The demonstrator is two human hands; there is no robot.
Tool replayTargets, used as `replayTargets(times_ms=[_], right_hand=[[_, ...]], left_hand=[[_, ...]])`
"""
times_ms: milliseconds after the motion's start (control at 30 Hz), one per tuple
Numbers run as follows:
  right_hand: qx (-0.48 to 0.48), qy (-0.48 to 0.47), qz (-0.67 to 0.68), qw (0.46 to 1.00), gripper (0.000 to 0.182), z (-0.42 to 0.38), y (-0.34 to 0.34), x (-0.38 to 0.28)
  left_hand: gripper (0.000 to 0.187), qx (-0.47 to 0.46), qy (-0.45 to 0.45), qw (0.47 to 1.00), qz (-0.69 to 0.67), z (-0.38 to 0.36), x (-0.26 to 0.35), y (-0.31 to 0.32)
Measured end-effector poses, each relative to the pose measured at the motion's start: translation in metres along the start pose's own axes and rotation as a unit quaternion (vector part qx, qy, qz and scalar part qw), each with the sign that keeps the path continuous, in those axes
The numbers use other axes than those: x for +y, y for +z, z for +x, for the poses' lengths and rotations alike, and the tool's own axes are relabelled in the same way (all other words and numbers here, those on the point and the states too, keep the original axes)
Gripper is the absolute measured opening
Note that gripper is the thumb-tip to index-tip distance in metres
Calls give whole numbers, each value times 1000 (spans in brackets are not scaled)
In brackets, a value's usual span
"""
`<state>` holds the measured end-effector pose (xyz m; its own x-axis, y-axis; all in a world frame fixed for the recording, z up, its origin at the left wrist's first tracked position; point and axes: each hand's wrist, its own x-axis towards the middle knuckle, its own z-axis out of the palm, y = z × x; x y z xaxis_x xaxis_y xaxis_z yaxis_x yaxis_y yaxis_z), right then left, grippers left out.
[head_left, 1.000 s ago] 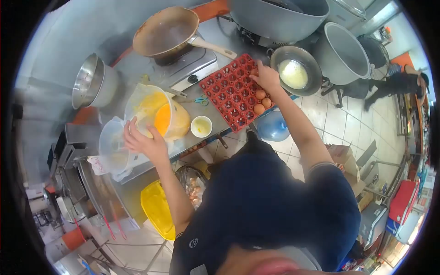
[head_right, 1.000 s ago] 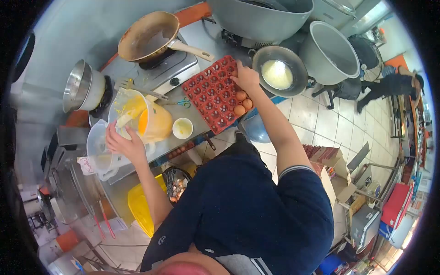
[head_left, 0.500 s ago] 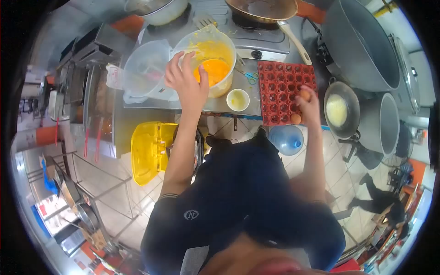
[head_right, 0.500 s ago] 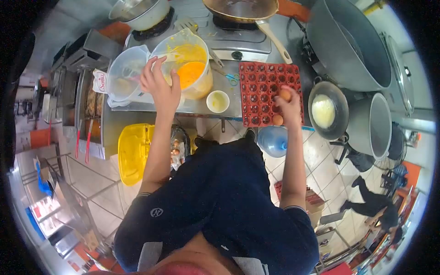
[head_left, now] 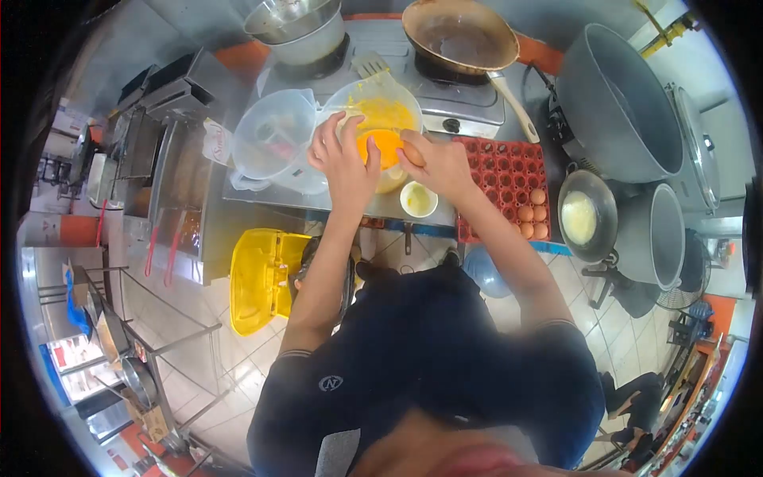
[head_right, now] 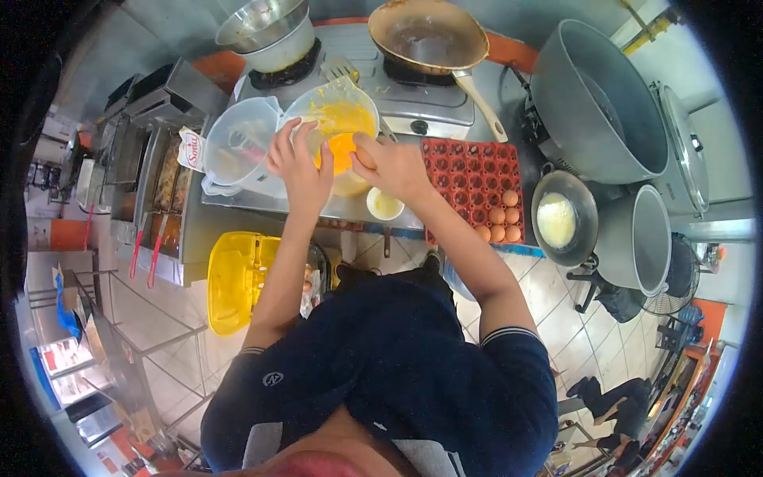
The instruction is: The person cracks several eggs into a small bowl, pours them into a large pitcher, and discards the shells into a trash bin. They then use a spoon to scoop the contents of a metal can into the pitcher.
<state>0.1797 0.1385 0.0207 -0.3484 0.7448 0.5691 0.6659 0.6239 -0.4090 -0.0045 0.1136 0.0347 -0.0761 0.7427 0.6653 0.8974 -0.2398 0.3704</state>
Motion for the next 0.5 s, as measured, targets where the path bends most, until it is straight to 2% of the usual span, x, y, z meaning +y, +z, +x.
replayTargets(times_ms=[100,133,200,333,400,500], right_hand=[[62,32,34,997,31,8,-14,-9],[56,32,33,997,31,8,-10,-8],[-14,30,16,999,32,6,-4,-5],[33,38,30,998,32,9,-10,-10],[-33,24,10,999,31,11,-5,-4],[-49,33,4,998,30,15,-11,-4]], left_hand=[[41,1,-7,1000,-6,-1,1,-2],[41,0,-13,1000,-8,-2,1,-2],[41,-3,-7,1000,6,0,2,0],[41,-8,-5,1000,0,-3,0,-2],[40,-3,-9,1000,-8,0,1,1],[36,20,2,1000,-15,-1,3,-2]])
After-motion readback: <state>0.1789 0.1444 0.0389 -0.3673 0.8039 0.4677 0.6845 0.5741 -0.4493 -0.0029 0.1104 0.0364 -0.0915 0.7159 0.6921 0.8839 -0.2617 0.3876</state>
